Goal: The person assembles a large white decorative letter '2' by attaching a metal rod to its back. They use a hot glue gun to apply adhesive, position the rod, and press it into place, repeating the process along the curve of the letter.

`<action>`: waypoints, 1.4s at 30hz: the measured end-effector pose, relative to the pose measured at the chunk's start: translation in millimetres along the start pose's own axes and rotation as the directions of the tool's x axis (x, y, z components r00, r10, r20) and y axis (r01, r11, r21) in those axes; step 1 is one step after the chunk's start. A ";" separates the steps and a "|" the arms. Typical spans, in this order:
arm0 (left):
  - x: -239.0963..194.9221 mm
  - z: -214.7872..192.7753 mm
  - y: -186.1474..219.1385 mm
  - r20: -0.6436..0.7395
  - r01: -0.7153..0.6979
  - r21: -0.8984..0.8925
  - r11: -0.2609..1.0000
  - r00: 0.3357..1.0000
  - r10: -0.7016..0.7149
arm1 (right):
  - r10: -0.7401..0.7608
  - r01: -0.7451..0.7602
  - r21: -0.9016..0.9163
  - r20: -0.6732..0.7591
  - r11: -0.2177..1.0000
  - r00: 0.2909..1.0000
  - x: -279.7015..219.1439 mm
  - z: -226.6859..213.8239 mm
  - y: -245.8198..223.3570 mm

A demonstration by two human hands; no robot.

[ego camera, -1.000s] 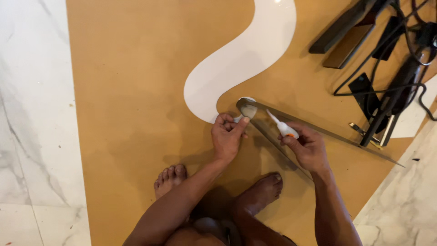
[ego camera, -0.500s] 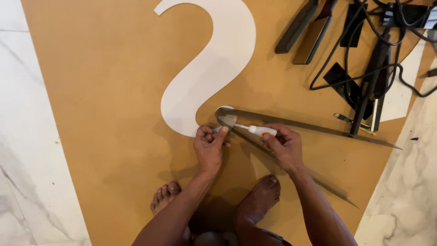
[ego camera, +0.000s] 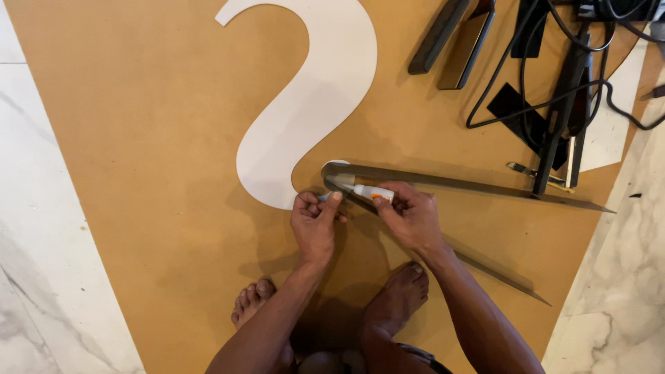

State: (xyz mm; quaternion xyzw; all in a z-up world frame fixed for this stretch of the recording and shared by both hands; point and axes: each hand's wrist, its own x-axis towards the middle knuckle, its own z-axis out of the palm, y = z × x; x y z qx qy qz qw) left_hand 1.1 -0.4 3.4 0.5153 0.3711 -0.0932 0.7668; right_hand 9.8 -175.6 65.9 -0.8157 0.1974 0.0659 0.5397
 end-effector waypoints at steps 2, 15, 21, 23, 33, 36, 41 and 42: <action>-0.7 0.0 0.7 -0.001 0.005 0.000 1.000 1.000 -0.005 | 0.009 -0.009 -0.009 0.005 1.000 1.000 -0.6 0.8 0.2; -0.4 -0.7 3.4 0.020 0.021 0.032 0.999 1.000 -0.022 | 0.054 -0.053 -0.074 0.018 0.996 0.998 0.6 -1.5 -1.5; 0.2 -1.6 1.1 0.027 0.017 0.030 0.999 0.999 -0.017 | 0.037 -0.035 -0.100 0.019 0.994 0.999 3.5 -1.8 -2.6; -0.3 -0.9 3.0 0.028 0.016 0.025 1.000 0.999 -0.017 | 0.025 -0.023 -0.103 0.024 0.994 0.999 5.2 -2.5 -5.3; 1.2 -1.7 0.1 0.021 0.021 0.006 1.000 1.000 -0.021 | 0.016 -0.012 -0.105 0.043 0.994 0.999 8.8 -2.4 -7.3; 1.1 -2.3 -0.7 0.023 0.016 0.013 1.000 1.000 -0.016 | 0.013 -0.008 -0.109 0.041 0.994 0.999 9.1 -2.3 -11.7; -0.3 0.5 2.2 0.022 0.016 0.006 1.000 1.000 -0.016 | 0.005 0.000 -0.127 0.042 0.992 0.999 9.7 -2.4 -12.2; 0.0 0.4 1.7 0.019 0.015 0.006 1.000 1.000 -0.015 | 0.009 -0.003 -0.127 0.040 0.992 0.999 9.3 -2.2 -11.0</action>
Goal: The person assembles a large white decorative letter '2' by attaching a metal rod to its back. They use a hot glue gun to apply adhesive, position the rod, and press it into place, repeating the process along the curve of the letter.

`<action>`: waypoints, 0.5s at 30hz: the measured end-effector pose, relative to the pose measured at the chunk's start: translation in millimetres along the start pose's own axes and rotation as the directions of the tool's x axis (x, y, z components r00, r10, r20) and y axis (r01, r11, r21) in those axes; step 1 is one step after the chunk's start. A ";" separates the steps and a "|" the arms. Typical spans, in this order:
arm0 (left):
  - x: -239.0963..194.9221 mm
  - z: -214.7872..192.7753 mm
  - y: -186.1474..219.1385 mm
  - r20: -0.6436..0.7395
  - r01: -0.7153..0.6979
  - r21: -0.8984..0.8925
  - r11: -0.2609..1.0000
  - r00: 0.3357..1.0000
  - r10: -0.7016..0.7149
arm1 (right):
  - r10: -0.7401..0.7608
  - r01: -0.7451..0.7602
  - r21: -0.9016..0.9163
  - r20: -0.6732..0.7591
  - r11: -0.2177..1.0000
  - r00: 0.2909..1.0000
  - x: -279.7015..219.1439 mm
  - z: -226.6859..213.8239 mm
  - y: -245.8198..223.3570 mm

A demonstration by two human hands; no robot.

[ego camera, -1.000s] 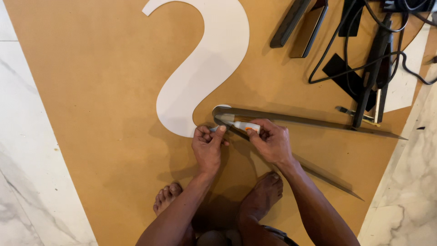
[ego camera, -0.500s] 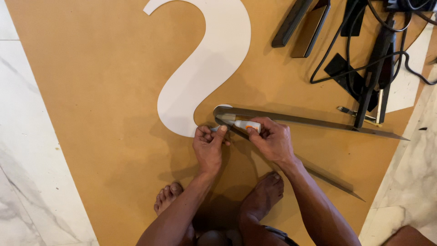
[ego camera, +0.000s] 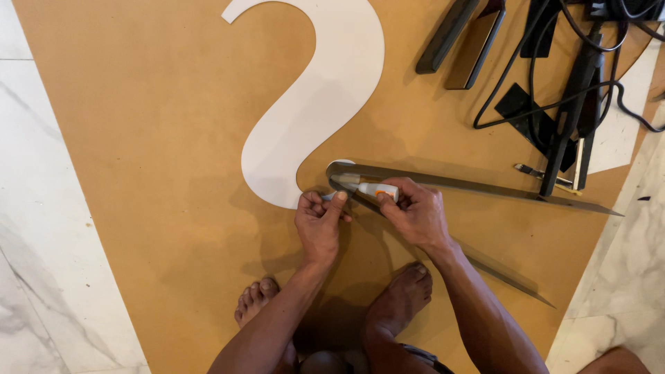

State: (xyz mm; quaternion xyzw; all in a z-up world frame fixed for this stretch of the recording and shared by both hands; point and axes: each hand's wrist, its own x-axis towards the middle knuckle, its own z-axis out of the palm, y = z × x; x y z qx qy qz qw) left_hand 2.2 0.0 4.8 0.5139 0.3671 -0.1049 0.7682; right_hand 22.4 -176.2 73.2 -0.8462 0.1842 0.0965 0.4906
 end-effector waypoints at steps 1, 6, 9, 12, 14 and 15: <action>0.2 -0.1 -0.4 -0.002 -0.002 -0.001 1.000 1.000 0.002 | 0.004 -0.004 0.000 -0.002 1.000 1.000 -0.4 0.4 1.2; 1.1 -2.1 -3.5 0.000 -0.007 -0.008 1.000 1.000 0.007 | 0.058 -0.058 0.071 -0.003 0.996 0.998 -6.2 -4.3 9.9; 0.3 -0.7 -1.4 -0.004 -0.004 -0.021 1.000 1.000 0.004 | 0.130 -0.132 0.296 0.025 0.946 0.991 -10.3 -16.0 24.9; -2.3 2.8 3.7 -0.015 0.007 -0.041 0.999 1.000 -0.007 | 0.117 -0.131 0.609 0.063 0.782 0.991 -8.6 -27.3 32.6; -4.4 5.1 8.7 -0.024 0.014 -0.053 0.999 1.000 -0.015 | 0.065 -0.097 0.749 0.072 0.656 0.995 -3.5 -33.5 17.9; -5.2 6.3 11.9 -0.022 0.016 -0.049 0.999 1.000 -0.017 | -0.010 -0.042 0.770 0.063 0.637 0.998 0.5 -36.6 1.9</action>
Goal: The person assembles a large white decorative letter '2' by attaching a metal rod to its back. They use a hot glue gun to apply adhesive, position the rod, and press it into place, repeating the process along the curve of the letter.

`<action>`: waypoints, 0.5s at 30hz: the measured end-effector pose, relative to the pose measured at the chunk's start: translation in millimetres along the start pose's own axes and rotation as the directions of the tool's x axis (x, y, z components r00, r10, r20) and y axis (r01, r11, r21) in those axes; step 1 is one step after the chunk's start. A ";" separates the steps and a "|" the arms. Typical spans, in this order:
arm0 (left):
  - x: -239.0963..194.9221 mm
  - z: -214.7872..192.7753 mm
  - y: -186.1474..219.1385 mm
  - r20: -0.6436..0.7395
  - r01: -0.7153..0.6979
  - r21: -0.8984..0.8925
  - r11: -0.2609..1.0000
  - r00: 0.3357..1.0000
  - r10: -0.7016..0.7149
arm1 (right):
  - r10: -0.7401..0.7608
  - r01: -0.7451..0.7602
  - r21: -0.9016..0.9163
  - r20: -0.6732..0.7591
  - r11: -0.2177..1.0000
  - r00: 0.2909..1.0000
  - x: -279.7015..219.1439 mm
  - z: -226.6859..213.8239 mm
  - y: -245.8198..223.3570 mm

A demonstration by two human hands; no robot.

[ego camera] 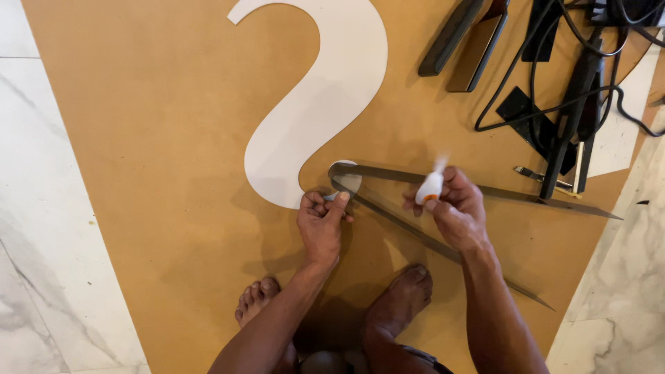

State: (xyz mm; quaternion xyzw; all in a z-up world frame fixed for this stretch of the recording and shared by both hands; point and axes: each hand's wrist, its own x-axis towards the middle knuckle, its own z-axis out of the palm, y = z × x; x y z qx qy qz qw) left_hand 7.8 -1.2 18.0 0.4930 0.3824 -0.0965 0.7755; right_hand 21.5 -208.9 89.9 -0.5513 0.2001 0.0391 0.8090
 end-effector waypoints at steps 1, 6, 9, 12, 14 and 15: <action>-1.1 1.3 2.9 0.003 0.003 0.004 1.000 1.000 -0.003 | -0.057 0.055 0.028 0.050 0.998 0.997 3.5 10.2 -12.9; 3.2 -1.5 -9.4 -0.004 0.004 -0.025 1.000 1.000 -0.004 | -0.057 0.074 -0.250 0.074 0.965 0.996 34.6 24.3 -24.8; 4.3 -2.1 -9.9 -0.006 0.002 -0.017 1.000 1.000 -0.002 | -0.108 0.150 -0.424 0.121 0.893 0.987 54.1 37.6 -25.0; 4.6 -1.5 -8.6 -0.010 0.004 -0.008 1.000 1.000 -0.005 | -0.221 0.291 -0.576 0.190 0.764 0.957 73.0 43.7 -16.8; 6.2 -1.4 -11.9 -0.012 0.001 -0.019 1.000 1.000 -0.001 | -0.277 0.358 -0.654 0.229 0.666 0.933 85.2 51.5 -14.0; 6.8 -2.3 -14.5 -0.014 0.000 -0.028 1.000 1.000 0.000 | -0.325 0.410 -0.685 0.259 0.602 0.910 91.4 59.1 -13.8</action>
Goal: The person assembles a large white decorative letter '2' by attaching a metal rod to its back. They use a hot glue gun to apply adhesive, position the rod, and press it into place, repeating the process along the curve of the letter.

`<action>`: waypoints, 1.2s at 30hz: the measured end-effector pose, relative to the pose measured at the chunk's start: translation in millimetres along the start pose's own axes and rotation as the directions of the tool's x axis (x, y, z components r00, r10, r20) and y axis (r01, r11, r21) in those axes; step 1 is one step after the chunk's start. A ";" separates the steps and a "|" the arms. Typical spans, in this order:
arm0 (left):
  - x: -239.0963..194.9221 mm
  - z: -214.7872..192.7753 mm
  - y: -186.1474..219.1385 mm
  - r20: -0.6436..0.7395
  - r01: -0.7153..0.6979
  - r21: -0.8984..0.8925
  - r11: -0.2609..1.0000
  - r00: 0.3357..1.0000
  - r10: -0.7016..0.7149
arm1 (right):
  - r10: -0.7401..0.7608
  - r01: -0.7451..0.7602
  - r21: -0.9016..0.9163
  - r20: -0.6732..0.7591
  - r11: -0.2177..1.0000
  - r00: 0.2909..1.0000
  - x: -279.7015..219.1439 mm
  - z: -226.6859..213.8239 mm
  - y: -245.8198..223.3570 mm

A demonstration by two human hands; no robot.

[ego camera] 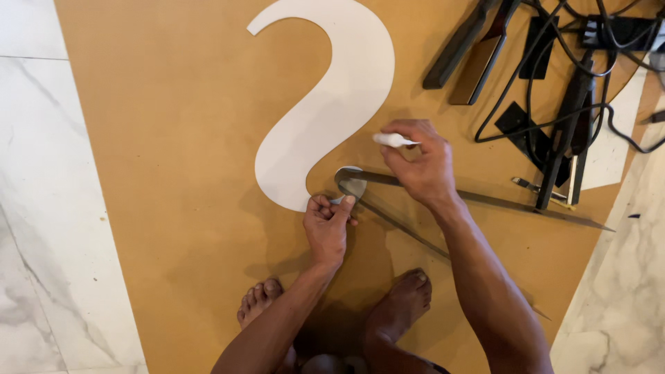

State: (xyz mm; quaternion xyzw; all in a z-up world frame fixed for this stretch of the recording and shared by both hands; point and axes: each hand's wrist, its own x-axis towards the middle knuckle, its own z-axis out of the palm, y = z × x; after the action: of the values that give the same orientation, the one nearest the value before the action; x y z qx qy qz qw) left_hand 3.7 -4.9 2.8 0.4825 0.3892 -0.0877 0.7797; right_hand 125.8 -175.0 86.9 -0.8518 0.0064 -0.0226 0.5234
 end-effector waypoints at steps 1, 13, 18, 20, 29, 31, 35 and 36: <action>0.5 -1.0 -2.3 -0.002 -0.001 -0.009 1.000 1.000 0.001 | -0.060 0.059 -0.065 -0.013 0.996 0.998 7.4 5.7 -2.9; -4.0 1.5 7.2 0.025 0.029 0.032 0.999 0.999 -0.030 | -0.170 0.224 -0.349 0.181 0.910 0.969 110.4 135.0 12.0; -4.3 2.1 13.3 0.032 0.045 0.065 0.997 0.998 -0.047 | -0.069 0.119 -0.283 0.180 0.952 0.981 96.6 105.3 -22.0; -2.2 0.0 7.0 0.037 0.052 0.065 0.997 0.998 -0.054 | -0.040 0.077 -0.229 0.161 0.970 0.986 79.4 82.2 -38.8; 2.7 -5.7 -12.1 0.010 0.063 0.016 0.998 0.998 -0.063 | -0.028 0.149 -0.232 0.456 0.961 0.889 -0.7 4.6 -30.6; 2.6 -4.6 -12.8 0.030 0.055 0.021 0.998 0.998 -0.056 | 0.061 0.119 -0.289 0.544 0.950 0.837 -8.2 1.7 -29.7; -0.7 -1.0 0.5 0.035 0.049 0.051 0.997 0.998 -0.051 | 0.090 0.137 -0.342 0.572 0.930 0.816 -20.0 5.9 -17.1; -1.4 -1.0 0.4 0.040 0.051 0.044 0.998 0.998 -0.053 | 0.054 0.202 -0.384 0.560 0.901 0.826 -23.7 7.8 -14.2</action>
State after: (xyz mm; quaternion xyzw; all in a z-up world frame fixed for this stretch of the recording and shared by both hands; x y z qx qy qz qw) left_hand 2.5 -4.1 3.8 0.4872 0.3833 -0.1263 0.7745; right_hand 102.3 -160.9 95.3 -0.9138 -0.1758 0.2081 0.3013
